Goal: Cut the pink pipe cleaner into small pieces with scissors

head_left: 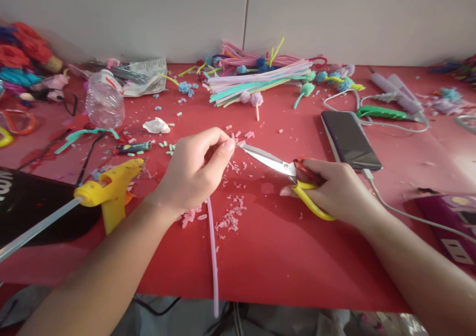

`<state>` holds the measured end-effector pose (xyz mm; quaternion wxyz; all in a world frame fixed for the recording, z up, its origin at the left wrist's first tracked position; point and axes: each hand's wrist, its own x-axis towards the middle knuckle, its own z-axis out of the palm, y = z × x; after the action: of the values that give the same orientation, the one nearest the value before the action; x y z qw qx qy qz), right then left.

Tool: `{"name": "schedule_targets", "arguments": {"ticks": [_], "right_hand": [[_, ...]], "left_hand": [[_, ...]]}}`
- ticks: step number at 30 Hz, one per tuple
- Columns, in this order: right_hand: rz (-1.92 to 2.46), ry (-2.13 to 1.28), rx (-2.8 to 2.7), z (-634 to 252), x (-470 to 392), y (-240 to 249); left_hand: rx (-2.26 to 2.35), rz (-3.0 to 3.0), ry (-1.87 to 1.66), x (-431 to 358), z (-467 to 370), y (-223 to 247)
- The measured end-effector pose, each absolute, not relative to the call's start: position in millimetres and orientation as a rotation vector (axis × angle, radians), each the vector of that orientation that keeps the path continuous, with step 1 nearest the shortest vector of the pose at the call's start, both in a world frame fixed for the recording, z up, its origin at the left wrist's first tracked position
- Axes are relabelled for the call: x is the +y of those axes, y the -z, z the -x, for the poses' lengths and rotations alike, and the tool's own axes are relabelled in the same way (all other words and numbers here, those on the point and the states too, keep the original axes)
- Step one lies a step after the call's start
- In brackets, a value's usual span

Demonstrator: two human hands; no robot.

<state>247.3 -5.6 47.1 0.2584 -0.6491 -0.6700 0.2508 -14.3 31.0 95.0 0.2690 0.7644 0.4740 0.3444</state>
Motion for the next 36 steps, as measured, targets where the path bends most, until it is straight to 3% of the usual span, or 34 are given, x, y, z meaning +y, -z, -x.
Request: {"name": "schedule_targets", "arguments": {"ticks": [36], "right_hand": [[1.850, -0.707, -1.768, -247.4, -5.2, -46.5]], "left_hand": [[1.247, -2.090, -0.926, 31.5, 15.0, -94.4]]}}
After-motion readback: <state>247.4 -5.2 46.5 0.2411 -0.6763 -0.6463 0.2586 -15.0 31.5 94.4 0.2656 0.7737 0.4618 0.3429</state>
